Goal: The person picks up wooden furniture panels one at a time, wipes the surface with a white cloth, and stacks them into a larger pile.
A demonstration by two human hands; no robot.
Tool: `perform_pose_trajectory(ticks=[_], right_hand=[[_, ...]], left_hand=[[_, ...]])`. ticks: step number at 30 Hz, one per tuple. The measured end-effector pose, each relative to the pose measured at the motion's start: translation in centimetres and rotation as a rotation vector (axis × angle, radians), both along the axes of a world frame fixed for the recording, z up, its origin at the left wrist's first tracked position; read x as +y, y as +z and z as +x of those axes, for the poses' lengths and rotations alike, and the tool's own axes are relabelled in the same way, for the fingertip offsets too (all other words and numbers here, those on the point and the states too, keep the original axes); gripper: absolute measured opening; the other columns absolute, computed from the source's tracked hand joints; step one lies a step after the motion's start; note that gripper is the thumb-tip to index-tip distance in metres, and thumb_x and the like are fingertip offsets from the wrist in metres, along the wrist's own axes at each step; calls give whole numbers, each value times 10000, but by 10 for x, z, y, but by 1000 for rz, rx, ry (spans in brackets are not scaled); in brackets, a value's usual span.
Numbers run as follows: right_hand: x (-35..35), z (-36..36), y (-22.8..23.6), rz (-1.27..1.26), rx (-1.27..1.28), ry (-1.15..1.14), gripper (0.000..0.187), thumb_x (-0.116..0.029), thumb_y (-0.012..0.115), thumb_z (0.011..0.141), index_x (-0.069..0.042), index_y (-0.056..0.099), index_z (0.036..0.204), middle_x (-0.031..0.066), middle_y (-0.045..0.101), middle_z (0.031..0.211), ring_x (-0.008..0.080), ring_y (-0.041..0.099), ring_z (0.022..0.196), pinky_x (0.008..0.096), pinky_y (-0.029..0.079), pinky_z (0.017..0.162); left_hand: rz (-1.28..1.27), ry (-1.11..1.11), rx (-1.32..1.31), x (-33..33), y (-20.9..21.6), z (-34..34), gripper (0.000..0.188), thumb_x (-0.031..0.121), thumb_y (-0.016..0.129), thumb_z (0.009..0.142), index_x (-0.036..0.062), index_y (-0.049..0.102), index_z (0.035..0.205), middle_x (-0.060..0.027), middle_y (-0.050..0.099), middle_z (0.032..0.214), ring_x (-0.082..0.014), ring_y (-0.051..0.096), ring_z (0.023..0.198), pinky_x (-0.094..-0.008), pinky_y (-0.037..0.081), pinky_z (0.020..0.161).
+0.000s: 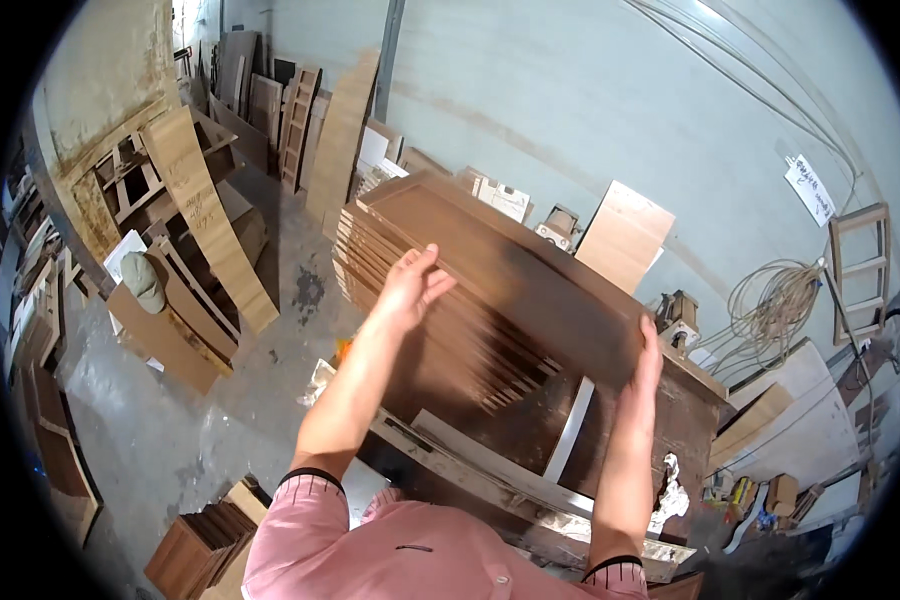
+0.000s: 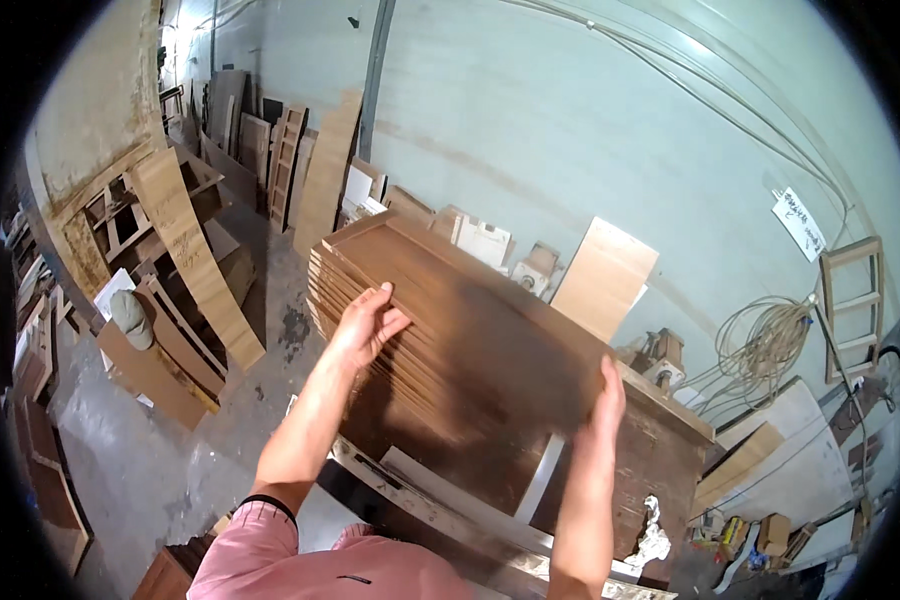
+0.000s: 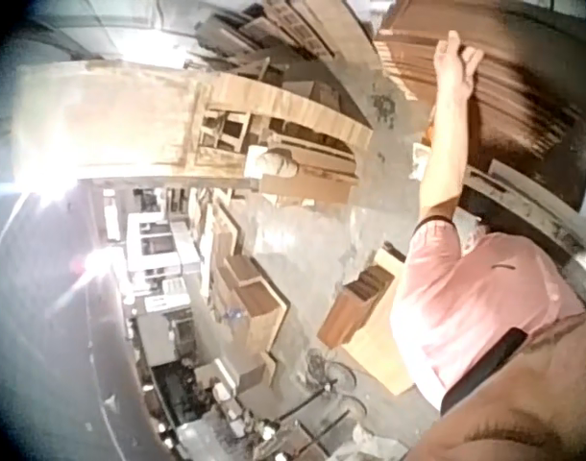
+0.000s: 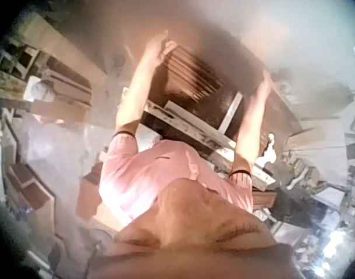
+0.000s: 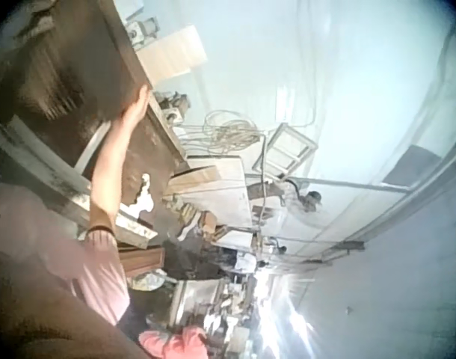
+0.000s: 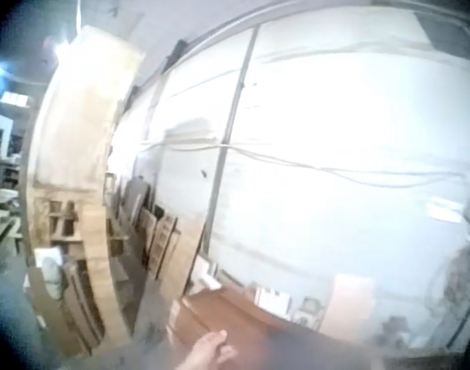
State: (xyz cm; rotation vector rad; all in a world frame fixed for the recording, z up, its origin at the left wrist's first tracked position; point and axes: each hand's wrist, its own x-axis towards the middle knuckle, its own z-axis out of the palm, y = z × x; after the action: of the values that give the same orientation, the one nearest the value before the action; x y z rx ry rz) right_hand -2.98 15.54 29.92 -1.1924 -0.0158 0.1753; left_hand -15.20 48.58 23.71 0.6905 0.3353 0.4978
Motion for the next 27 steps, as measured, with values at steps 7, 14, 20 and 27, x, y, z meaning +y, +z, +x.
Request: perform_pose_trajectory(ticks=[7,14,20,27], right_hand=[[50,84,-30,-56,-104,8,655,-359,631,962,25,438,1457,174,522,1433,287,515,1292,413,421,1066],[-7,79,-60,-292,-369,-377,580,-195,600,985,25,399,1484,192,436,1524,269,422,1404,360,308,1159],[-140,-40,-217,-478,-151,-550,383,-108,649,970,-11,576,1334,83,624,1265,179,575,1164,322,446,1034],[-271,-237,-326,-526,278,-908,203,-56,617,950,-7,651,1145,25,673,1065,113,611,1000,271,474,932]], left_hand=[[380,-243,332,34,9,-25,490,478,448,1054,21,612,1125,-103,726,998,-200,726,791,-260,550,566],[470,-717,378,-28,-72,-71,565,520,454,1038,-14,637,1054,-172,734,917,-243,740,741,-285,570,552],[375,-1111,439,-123,-144,-91,481,429,469,1053,-12,656,1096,-142,743,980,-213,724,846,-319,564,706],[523,-1421,511,-230,-167,-62,441,393,477,1055,-5,630,1167,-121,735,979,-203,705,849,-324,557,752]])
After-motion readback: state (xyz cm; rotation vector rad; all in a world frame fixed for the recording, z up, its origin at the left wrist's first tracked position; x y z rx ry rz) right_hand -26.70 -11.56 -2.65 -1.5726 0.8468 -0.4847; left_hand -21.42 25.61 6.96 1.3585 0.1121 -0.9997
